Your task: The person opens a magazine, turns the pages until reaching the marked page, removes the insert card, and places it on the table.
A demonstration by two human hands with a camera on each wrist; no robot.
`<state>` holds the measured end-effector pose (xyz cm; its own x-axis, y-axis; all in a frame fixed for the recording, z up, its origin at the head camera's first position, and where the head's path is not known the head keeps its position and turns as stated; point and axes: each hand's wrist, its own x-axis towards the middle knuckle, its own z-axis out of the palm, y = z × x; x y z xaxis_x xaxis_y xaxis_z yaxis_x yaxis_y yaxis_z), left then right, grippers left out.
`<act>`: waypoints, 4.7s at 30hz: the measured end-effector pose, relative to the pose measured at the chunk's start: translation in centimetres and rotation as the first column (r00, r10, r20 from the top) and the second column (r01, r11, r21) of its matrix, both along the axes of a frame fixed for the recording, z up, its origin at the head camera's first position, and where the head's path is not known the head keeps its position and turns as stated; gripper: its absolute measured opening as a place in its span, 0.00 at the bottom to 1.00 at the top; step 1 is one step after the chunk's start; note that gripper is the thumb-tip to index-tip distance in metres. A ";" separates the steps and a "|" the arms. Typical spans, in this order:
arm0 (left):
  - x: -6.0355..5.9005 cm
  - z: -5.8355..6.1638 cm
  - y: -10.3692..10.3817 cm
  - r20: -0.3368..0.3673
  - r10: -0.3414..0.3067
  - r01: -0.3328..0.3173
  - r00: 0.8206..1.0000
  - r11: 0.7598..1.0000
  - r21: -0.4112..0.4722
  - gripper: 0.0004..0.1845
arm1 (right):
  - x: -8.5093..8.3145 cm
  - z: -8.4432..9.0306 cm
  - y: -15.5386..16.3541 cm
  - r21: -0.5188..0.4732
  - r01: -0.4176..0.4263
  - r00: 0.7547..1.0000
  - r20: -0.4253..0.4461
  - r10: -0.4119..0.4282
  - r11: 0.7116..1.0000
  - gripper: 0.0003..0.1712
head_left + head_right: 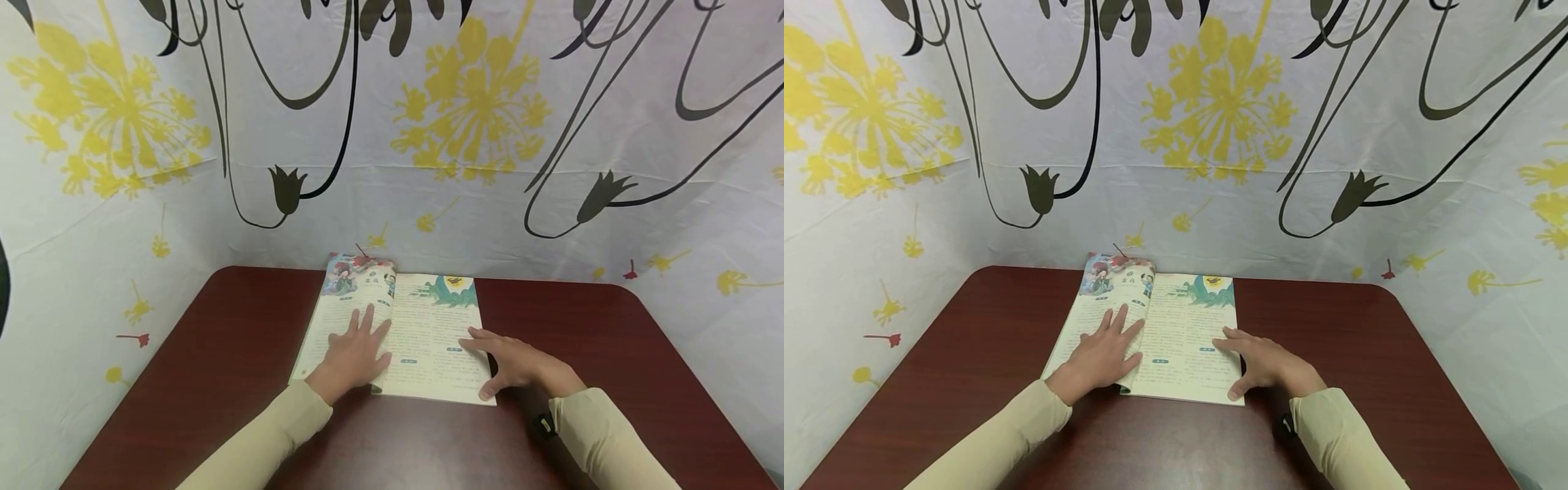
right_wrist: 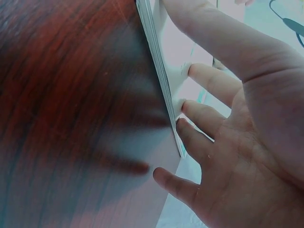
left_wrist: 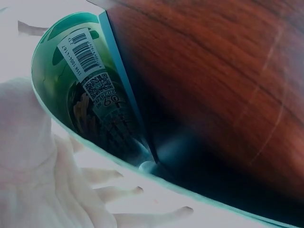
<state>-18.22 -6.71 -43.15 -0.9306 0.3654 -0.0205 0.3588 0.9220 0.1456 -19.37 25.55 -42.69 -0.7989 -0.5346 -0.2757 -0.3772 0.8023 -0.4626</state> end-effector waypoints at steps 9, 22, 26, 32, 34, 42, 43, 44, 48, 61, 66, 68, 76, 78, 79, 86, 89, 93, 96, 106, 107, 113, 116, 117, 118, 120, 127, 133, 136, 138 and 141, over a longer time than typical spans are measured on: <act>0.1 0.3 -0.2 0.051 0.010 -0.009 0.999 1.000 -0.009 0.33 | 0.0 -0.1 0.1 -0.011 -0.006 1.000 0.002 0.006 1.000 0.60; -0.3 0.4 -0.1 0.022 -0.021 0.021 1.000 1.000 -0.005 0.33 | -0.2 0.2 0.1 -0.014 -0.030 0.999 -0.013 0.030 0.999 0.60; -0.5 0.0 0.1 -0.044 -0.069 0.068 0.997 0.997 -0.025 0.33 | -0.2 0.2 0.1 -0.008 -0.026 1.000 -0.013 0.026 1.000 0.60; -0.4 0.1 0.8 -0.083 -0.148 0.147 0.985 0.989 -0.022 0.31 | -0.2 0.2 0.1 -0.006 -0.028 1.000 -0.010 0.027 1.000 0.59; -0.3 0.0 1.0 -0.084 -0.171 0.170 0.982 0.985 -0.017 0.31 | -0.2 0.3 0.1 -0.005 -0.030 1.000 -0.009 0.030 1.000 0.59; 0.0 -0.8 2.1 -0.095 -0.243 0.242 0.965 0.970 -0.017 0.31 | -0.3 0.2 0.0 -0.013 -0.027 0.999 -0.029 0.026 1.000 0.54; 0.0 -0.9 2.2 -0.088 -0.253 0.252 0.964 0.968 -0.021 0.32 | -0.3 0.1 0.0 -0.015 -0.025 0.999 -0.030 0.024 1.000 0.53; 0.1 -0.9 2.3 -0.083 -0.262 0.261 0.962 0.965 -0.024 0.33 | -0.3 0.1 0.0 -0.015 -0.021 0.999 -0.029 0.021 1.000 0.52; 0.2 -1.0 2.7 -0.044 -0.282 0.280 0.959 0.959 -0.042 0.40 | -0.3 0.0 0.0 -0.006 0.005 1.000 -0.020 -0.005 1.000 0.50; 0.5 -1.1 2.8 -0.086 -0.329 0.321 0.940 0.942 -0.098 0.51 | -0.3 0.0 -0.2 -0.005 0.028 1.000 -0.013 -0.028 1.000 0.46; 0.6 -1.1 2.8 -0.089 -0.325 0.317 0.941 0.943 -0.100 0.48 | -0.3 0.2 -0.4 -0.006 0.029 1.000 -0.009 -0.029 1.000 0.45; 0.5 -1.1 2.8 -0.095 -0.323 0.313 0.942 0.944 -0.106 0.47 | -0.3 0.3 -0.5 0.000 0.030 1.000 -0.009 -0.030 1.000 0.45; 0.5 -1.0 3.1 -0.136 -0.344 0.331 0.929 0.937 -0.107 0.41 | -0.7 0.7 -0.9 0.061 0.022 1.000 -0.020 -0.021 0.998 0.46; 0.6 -0.9 3.2 -0.153 -0.357 0.344 0.922 0.933 -0.106 0.41 | -0.7 0.9 -1.0 0.066 0.017 1.000 -0.025 -0.015 0.998 0.47; 0.6 -0.9 3.2 -0.163 -0.362 0.349 0.918 0.931 -0.106 0.41 | -0.8 1.0 -1.1 0.069 0.014 1.000 -0.028 -0.013 0.997 0.47; 0.7 -0.7 3.3 -0.196 -0.375 0.361 0.906 0.927 -0.101 0.40 | -0.7 1.6 -1.0 0.057 0.010 0.999 -0.034 -0.008 0.998 0.47; 0.6 -0.7 3.1 -0.218 -0.381 0.368 0.899 0.925 -0.099 0.40 | -0.7 1.6 -0.6 0.049 0.007 0.999 -0.039 -0.005 0.999 0.49; 0.5 -0.7 3.0 -0.263 -0.383 0.374 0.885 0.923 -0.085 0.39 | -0.8 1.6 0.2 0.021 0.023 0.999 -0.045 -0.022 1.000 0.54; 0.4 -0.7 3.0 -0.318 -0.388 0.384 0.865 0.920 -0.077 0.38 | -0.9 1.7 1.0 0.002 0.059 0.997 -0.049 -0.059 0.998 0.58; -0.2 -0.5 3.0 -0.563 -0.414 0.420 0.716 0.899 -0.127 0.51 | -1.0 0.8 1.9 0.037 0.086 0.995 -0.058 -0.083 0.996 0.62; -0.3 -0.4 3.0 -0.583 -0.419 0.418 0.696 0.897 -0.146 0.50 | -0.9 0.7 1.7 0.039 0.080 0.995 -0.059 -0.077 0.996 0.62; -0.5 -0.3 2.9 -0.605 -0.462 0.375 0.648 0.886 -0.274 0.38 | -0.5 0.5 0.7 0.036 0.028 0.997 -0.078 -0.025 0.999 0.61; -0.6 -0.3 2.8 -0.591 -0.484 0.361 0.645 0.875 -0.323 0.32 | -0.3 0.4 0.1 0.036 0.002 0.997 -0.082 0.001 0.999 0.61; -0.6 -0.3 2.8 -0.588 -0.490 0.355 0.643 0.872 -0.337 0.30 | -0.2 0.3 0.0 0.035 -0.004 0.997 -0.079 0.007 0.999 0.61; -0.6 -0.2 2.7 -0.584 -0.495 0.350 0.644 0.869 -0.351 0.28 | -0.1 0.3 -0.1 0.036 -0.008 0.997 -0.077 0.011 0.999 0.61; -0.6 -0.2 2.7 -0.572 -0.500 0.339 0.651 0.865 -0.370 0.25 | 0.0 0.1 -0.3 0.032 -0.004 0.998 -0.065 0.006 0.999 0.61; -0.5 -0.1 2.7 -0.530 -0.488 0.309 0.694 0.866 -0.392 0.25 | 0.1 0.0 -0.8 0.033 0.023 0.999 -0.048 -0.022 0.999 0.59; -0.3 -0.1 2.9 -0.535 -0.471 0.269 0.701 0.870 -0.413 0.30 | 0.1 0.3 -1.0 0.061 0.011 0.999 -0.046 -0.008 0.998 0.60; -0.2 0.0 2.9 -0.539 -0.466 0.255 0.702 0.870 -0.421 0.28 | 0.1 0.4 -1.1 0.067 0.011 0.999 -0.048 -0.008 0.998 0.61; -0.2 0.1 2.9 -0.532 -0.466 0.254 0.707 0.869 -0.424 0.26 | 0.2 0.4 -1.1 0.072 0.013 0.998 -0.055 -0.009 0.997 0.61; -0.2 0.1 2.9 -0.522 -0.463 0.246 0.717 0.868 -0.431 0.24 | 0.2 0.3 -1.0 0.071 0.017 0.998 -0.058 -0.013 0.997 0.61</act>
